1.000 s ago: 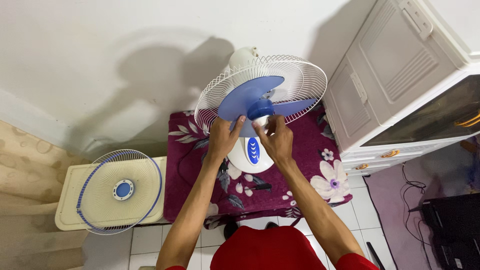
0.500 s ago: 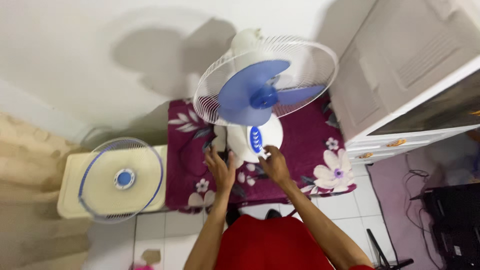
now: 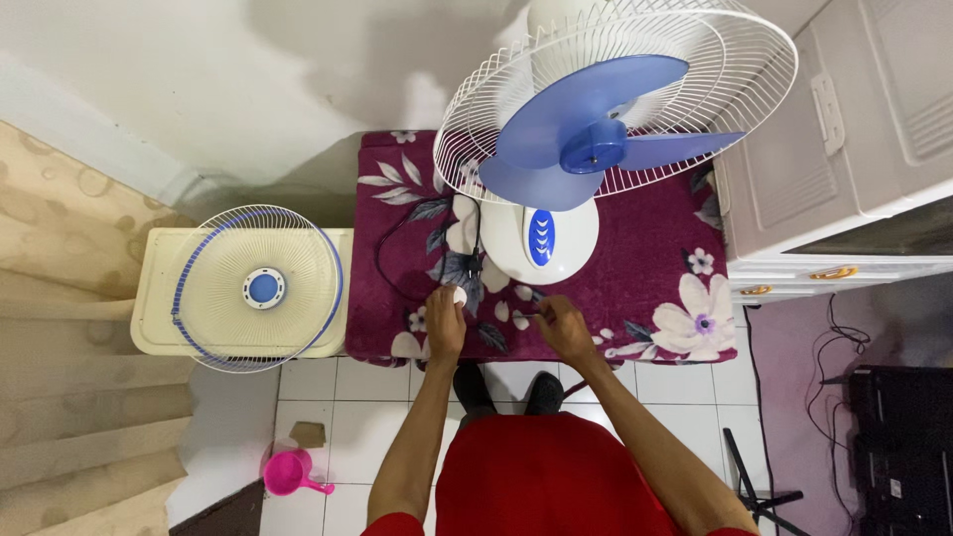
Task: The person disassembles a tabletop electric fan by removing the front grille, fan blades, rear grille, and motor housing. They use a screwdriver to loosen screws and separate components, placing them on a nearby surface.
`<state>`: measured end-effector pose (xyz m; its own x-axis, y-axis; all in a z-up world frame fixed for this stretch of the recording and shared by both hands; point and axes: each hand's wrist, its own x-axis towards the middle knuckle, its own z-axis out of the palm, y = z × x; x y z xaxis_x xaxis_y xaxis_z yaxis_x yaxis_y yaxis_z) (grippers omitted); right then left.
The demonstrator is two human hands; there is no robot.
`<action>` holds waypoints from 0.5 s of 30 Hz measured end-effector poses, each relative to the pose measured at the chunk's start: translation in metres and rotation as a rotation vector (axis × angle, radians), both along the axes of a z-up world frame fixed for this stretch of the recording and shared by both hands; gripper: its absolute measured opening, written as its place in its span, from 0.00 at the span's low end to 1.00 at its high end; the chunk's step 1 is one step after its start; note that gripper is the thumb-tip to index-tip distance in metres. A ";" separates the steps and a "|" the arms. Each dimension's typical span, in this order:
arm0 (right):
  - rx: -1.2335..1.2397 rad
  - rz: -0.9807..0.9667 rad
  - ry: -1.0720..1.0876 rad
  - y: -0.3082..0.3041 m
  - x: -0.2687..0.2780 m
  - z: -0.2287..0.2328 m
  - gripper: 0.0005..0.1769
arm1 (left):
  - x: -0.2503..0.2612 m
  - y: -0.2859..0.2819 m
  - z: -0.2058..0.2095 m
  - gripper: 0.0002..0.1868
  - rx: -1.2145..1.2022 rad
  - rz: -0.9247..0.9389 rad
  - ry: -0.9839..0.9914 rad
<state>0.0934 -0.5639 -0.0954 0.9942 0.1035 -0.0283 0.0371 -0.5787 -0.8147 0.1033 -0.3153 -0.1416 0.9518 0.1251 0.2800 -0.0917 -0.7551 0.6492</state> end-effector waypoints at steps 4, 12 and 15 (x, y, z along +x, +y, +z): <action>0.052 -0.006 0.035 0.007 0.004 -0.004 0.16 | 0.004 -0.021 0.021 0.22 -0.222 -0.089 -0.048; 0.193 -0.077 -0.073 -0.018 0.006 0.002 0.31 | 0.023 -0.107 0.048 0.21 -0.370 -0.280 0.024; 0.156 -0.137 -0.065 -0.043 0.010 -0.002 0.32 | 0.032 -0.146 0.046 0.21 -0.424 -0.353 -0.015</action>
